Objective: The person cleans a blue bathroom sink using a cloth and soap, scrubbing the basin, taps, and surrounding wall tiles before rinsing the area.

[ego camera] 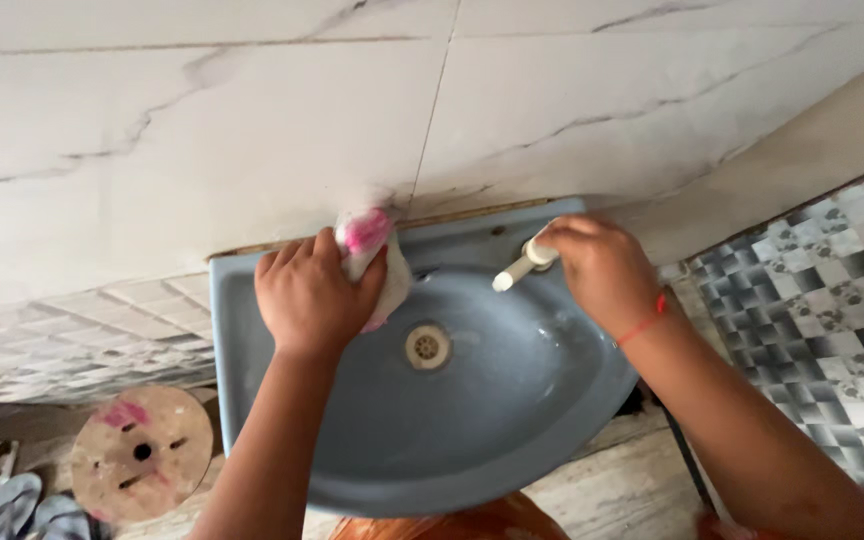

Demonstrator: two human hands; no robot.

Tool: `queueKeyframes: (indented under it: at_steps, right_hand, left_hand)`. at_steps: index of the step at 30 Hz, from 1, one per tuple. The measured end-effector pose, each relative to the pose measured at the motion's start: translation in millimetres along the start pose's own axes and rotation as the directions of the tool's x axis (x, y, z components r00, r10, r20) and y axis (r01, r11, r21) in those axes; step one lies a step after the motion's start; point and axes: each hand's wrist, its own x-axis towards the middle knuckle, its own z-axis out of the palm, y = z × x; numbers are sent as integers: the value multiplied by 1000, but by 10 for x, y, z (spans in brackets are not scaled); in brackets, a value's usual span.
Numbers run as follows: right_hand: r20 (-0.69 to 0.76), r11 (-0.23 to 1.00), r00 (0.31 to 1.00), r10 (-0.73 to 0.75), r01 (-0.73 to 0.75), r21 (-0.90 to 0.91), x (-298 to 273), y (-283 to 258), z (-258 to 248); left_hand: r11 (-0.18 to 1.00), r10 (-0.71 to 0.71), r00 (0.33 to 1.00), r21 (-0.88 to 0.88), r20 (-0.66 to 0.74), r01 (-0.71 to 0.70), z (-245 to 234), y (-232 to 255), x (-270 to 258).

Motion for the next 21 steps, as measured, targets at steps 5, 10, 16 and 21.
queueKeyframes:
  at_steps: [5,10,16,21]
  right_hand:
    - [-36,991,990,-133,134,24,-74,-191,-105]
    - [-30,996,999,-36,38,77,-32,-150,-135]
    - [-57,994,993,-101,103,43,-28,-134,-132]
    - [-32,988,988,-150,151,42,-65,-210,-112]
  left_hand:
    - [1000,8,1000,-24,19,-7,-31,-4,17]
    - [999,34,999,-6,-1,-34,-10,-1,-36]
    - [1000,1,1000,-29,-8,-1,-25,0,10]
    - [1000,21,1000,-6,-16,-21,-29,12,7]
